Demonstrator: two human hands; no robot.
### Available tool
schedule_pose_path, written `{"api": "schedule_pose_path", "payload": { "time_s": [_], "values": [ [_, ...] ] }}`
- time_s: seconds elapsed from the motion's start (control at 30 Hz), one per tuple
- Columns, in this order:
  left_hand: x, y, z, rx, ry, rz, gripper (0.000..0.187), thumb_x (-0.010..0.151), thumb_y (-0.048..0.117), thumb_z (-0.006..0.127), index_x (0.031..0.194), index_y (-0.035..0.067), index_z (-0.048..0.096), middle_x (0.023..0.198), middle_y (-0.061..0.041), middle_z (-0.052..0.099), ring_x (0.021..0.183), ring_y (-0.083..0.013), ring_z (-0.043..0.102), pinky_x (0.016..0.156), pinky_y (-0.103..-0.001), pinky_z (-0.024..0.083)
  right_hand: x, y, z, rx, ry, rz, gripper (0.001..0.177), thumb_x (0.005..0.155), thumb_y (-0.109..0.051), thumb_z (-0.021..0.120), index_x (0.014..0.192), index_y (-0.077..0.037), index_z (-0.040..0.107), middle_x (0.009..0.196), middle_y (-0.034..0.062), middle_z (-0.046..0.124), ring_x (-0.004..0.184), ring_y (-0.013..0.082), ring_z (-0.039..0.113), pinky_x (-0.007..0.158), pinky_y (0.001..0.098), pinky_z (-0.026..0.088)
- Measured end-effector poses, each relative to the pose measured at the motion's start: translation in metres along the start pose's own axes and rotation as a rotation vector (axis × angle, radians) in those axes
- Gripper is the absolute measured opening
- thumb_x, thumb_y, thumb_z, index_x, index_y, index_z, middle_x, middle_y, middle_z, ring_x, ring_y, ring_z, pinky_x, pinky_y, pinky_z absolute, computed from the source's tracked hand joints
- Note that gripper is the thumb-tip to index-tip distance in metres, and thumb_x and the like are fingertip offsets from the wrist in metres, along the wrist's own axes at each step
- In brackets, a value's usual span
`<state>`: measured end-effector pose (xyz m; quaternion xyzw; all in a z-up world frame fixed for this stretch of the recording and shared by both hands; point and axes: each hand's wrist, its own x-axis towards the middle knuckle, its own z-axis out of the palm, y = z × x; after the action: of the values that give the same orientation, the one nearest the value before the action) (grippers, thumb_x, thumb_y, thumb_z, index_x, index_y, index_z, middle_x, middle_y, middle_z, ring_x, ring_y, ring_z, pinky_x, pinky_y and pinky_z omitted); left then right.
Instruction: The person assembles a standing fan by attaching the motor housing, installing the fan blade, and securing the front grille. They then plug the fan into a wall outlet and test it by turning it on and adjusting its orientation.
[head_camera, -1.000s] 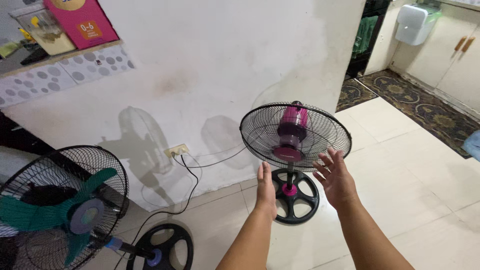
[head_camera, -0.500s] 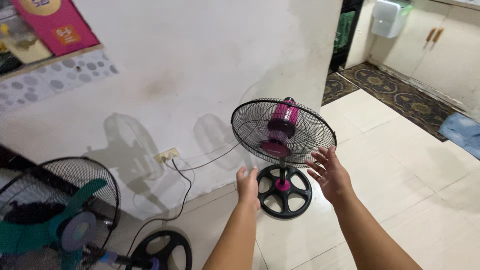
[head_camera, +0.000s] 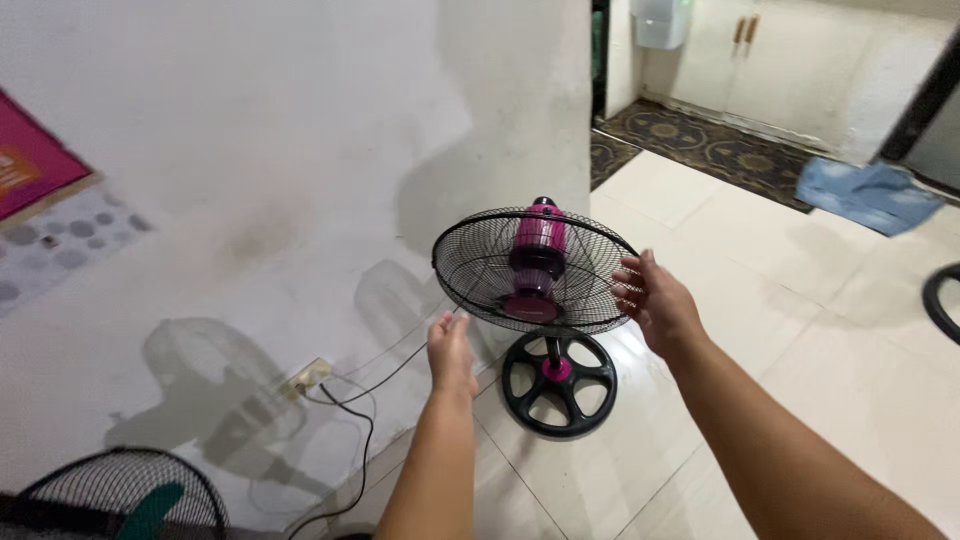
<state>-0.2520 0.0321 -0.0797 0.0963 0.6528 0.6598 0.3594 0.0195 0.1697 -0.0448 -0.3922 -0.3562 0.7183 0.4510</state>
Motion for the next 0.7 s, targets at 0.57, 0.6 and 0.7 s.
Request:
{"api": "schedule_pose_path", "payload": {
  "time_s": [0.57,0.6,0.7],
  "values": [
    [0.035,0.132,0.076,-0.08,-0.159,0.254,0.026,0.096,0.016,0.063,0.12,0.009,0.062,0.101,0.0,0.062,0.088,-0.0106,0.061,0.073,-0.028,0.052,0.153,-0.066,0.011,-0.212,-0.141,-0.195,0.027,0.1,-0.021,0.061,0.118,-0.002,0.068,0.103,0.0078,0.07,0.092,0.0175,0.067,0.083,0.0327,0.056],
    [0.039,0.138,0.082,-0.097,-0.168,0.249,0.026,0.096,0.016,0.064,0.12,0.009,0.061,0.102,-0.001,0.062,0.087,-0.0109,0.061,0.073,-0.028,0.052,0.171,-0.065,0.014,-0.226,-0.15,-0.182,0.026,0.1,-0.021,0.061,0.117,-0.002,0.069,0.103,0.0079,0.07,0.091,0.0174,0.067,0.083,0.0323,0.056],
    [0.048,0.154,0.105,-0.053,-0.177,0.224,0.027,0.096,0.016,0.063,0.122,0.01,0.061,0.106,0.0,0.063,0.091,-0.01,0.062,0.076,-0.027,0.053,0.227,-0.055,0.02,-0.26,-0.168,-0.133,0.025,0.1,-0.02,0.062,0.116,-0.002,0.07,0.102,0.0076,0.071,0.091,0.0167,0.067,0.083,0.0315,0.057]
  ]
}}
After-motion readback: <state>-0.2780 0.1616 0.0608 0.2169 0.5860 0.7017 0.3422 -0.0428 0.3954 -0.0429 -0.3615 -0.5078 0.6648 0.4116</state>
